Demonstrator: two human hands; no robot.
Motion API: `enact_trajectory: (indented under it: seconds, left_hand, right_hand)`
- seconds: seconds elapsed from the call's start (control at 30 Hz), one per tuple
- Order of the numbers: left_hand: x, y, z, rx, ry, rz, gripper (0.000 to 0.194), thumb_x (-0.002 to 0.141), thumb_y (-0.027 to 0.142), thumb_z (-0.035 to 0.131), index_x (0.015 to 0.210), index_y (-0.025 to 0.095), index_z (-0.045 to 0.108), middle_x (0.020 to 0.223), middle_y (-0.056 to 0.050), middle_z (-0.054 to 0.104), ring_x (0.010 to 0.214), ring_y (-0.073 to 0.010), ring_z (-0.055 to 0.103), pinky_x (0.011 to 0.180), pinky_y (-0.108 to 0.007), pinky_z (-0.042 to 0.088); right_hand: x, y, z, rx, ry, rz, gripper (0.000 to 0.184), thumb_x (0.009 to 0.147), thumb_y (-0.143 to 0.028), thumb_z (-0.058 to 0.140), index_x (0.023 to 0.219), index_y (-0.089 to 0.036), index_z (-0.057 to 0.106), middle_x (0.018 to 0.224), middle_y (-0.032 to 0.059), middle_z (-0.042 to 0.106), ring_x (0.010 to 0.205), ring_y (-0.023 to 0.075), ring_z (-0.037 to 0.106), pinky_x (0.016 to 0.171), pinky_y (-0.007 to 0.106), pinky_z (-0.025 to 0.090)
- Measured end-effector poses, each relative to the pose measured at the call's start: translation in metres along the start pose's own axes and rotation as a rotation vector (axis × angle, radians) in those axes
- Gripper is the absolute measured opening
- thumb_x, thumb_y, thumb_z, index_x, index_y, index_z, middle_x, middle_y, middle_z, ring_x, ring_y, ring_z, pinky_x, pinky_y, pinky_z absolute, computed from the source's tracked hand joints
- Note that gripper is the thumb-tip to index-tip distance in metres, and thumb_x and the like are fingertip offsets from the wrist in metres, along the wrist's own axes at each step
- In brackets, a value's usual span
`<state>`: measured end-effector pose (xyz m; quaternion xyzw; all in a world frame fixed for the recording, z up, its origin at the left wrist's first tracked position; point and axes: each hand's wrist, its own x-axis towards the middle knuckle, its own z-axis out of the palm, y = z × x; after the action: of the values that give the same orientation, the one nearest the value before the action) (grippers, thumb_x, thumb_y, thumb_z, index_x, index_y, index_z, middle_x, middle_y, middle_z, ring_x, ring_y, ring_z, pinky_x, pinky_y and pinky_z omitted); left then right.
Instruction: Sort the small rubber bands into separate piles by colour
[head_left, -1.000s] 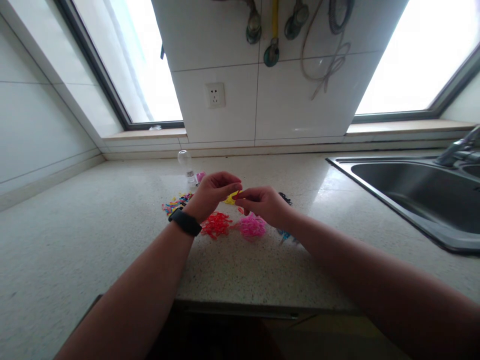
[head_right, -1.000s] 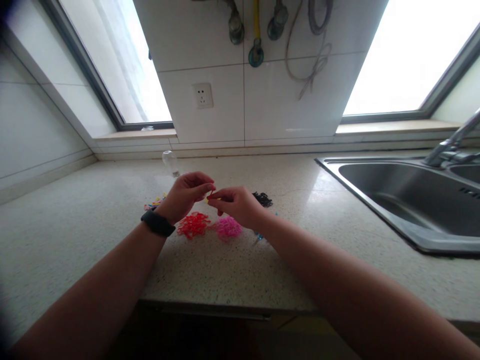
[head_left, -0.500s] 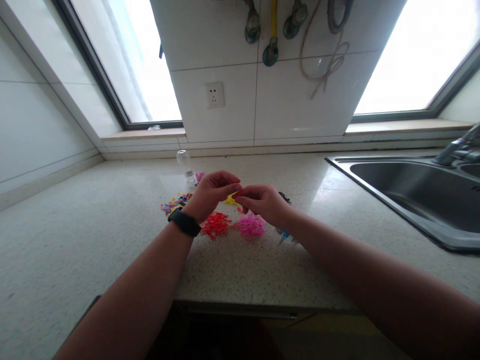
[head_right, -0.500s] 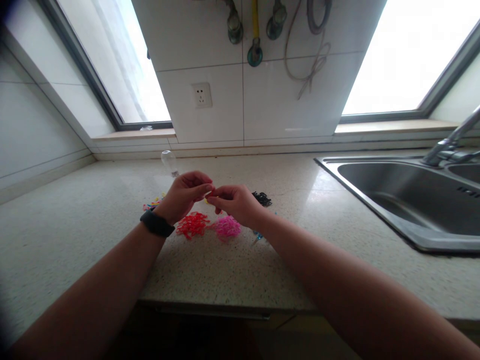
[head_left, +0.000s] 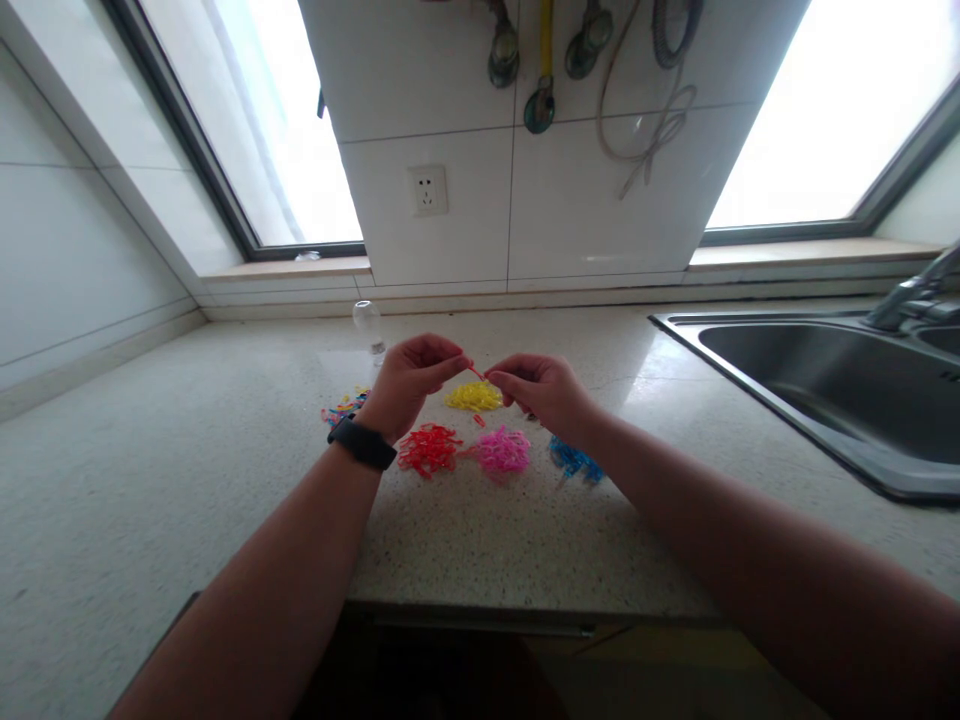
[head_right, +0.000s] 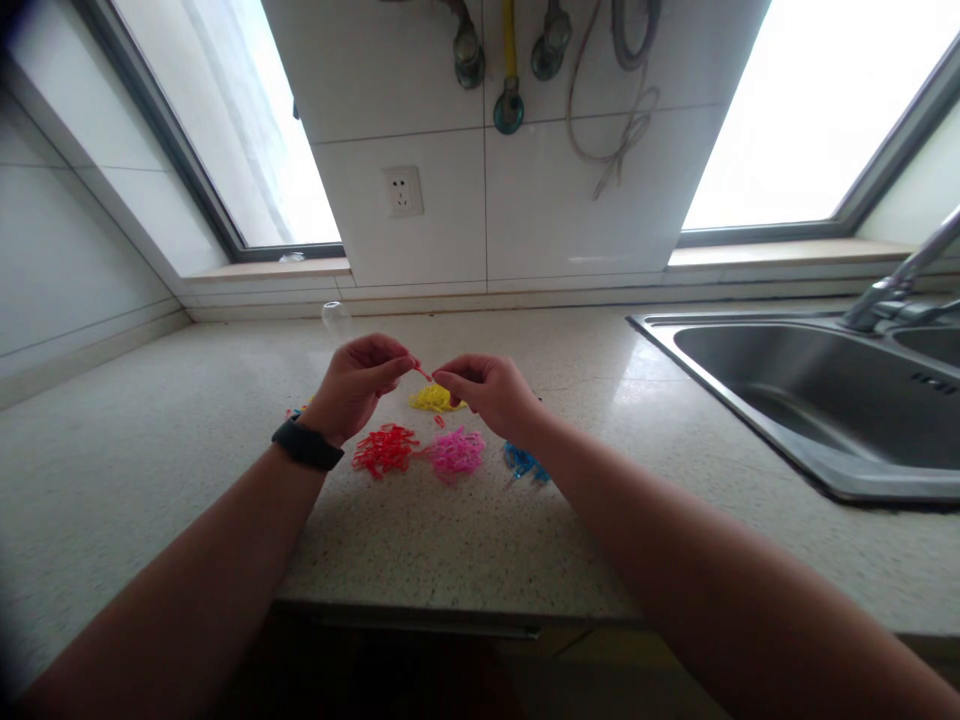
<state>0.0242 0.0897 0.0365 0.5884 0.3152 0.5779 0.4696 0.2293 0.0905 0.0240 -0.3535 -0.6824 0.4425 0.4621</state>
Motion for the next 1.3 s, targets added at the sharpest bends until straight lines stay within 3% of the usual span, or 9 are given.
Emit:
enact_trajectory:
  seconds: [0.33,0.53,0.73,0.97,1.17,1.3]
  left_hand:
    - [-0.002,0.002,0.005,0.026,-0.05,-0.007,0.024,0.069,0.029,0.088,0.078,0.018,0.068,0.075,0.0,0.073,0.059,-0.0068,0.056,0.054,-0.02,0.041]
    - [-0.002,0.001,0.005,0.056,-0.063,-0.023,0.026,0.068,0.032,0.088,0.079,0.018,0.068,0.078,-0.001,0.074,0.06,-0.0074,0.057,0.053,-0.021,0.042]
    - [-0.001,0.001,0.002,0.055,-0.056,-0.027,0.025,0.069,0.031,0.088,0.081,0.018,0.07,0.077,-0.001,0.074,0.056,-0.0055,0.053,0.049,-0.019,0.035]
    - [-0.003,0.001,-0.001,0.148,-0.115,-0.011,0.022,0.074,0.03,0.086,0.086,0.018,0.072,0.081,-0.002,0.074,0.064,-0.0081,0.059,0.059,-0.021,0.045]
    - [-0.002,-0.002,-0.006,0.269,-0.171,0.02,0.023,0.077,0.034,0.084,0.089,0.017,0.074,0.086,-0.004,0.074,0.078,-0.0117,0.064,0.073,-0.025,0.051]
    - [0.0,-0.004,-0.008,0.389,-0.217,0.037,0.023,0.079,0.035,0.083,0.09,0.016,0.075,0.084,-0.004,0.072,0.075,-0.0117,0.063,0.071,-0.025,0.05]
  right_hand:
    - [-0.002,0.0,-0.001,-0.08,-0.06,0.008,0.036,0.078,-0.05,0.075,0.093,-0.018,0.075,0.063,-0.0014,0.061,0.051,0.0076,0.043,0.046,0.024,0.033]
    - [-0.002,-0.001,-0.004,-0.121,-0.033,-0.017,0.035,0.078,-0.052,0.074,0.09,-0.018,0.074,0.063,-0.0005,0.062,0.054,0.0093,0.047,0.048,0.025,0.035]
    - [0.0,-0.006,-0.017,-0.134,0.026,-0.036,0.034,0.08,-0.05,0.074,0.09,-0.018,0.074,0.062,-0.0014,0.06,0.052,0.0086,0.044,0.047,0.025,0.033]
    - [0.0,-0.019,-0.031,-0.117,0.036,-0.049,0.034,0.08,-0.05,0.074,0.091,-0.018,0.075,0.061,-0.0016,0.059,0.05,0.0079,0.041,0.045,0.025,0.031]
    - [0.001,-0.028,-0.05,-0.199,-0.065,-0.029,0.029,0.078,-0.046,0.077,0.087,-0.019,0.075,0.061,-0.001,0.061,0.053,0.0093,0.048,0.047,0.025,0.035]
    - [0.002,-0.024,-0.056,-0.235,-0.107,-0.023,0.027,0.08,-0.044,0.076,0.088,-0.018,0.075,0.062,-0.0005,0.063,0.055,0.0099,0.051,0.048,0.025,0.036]
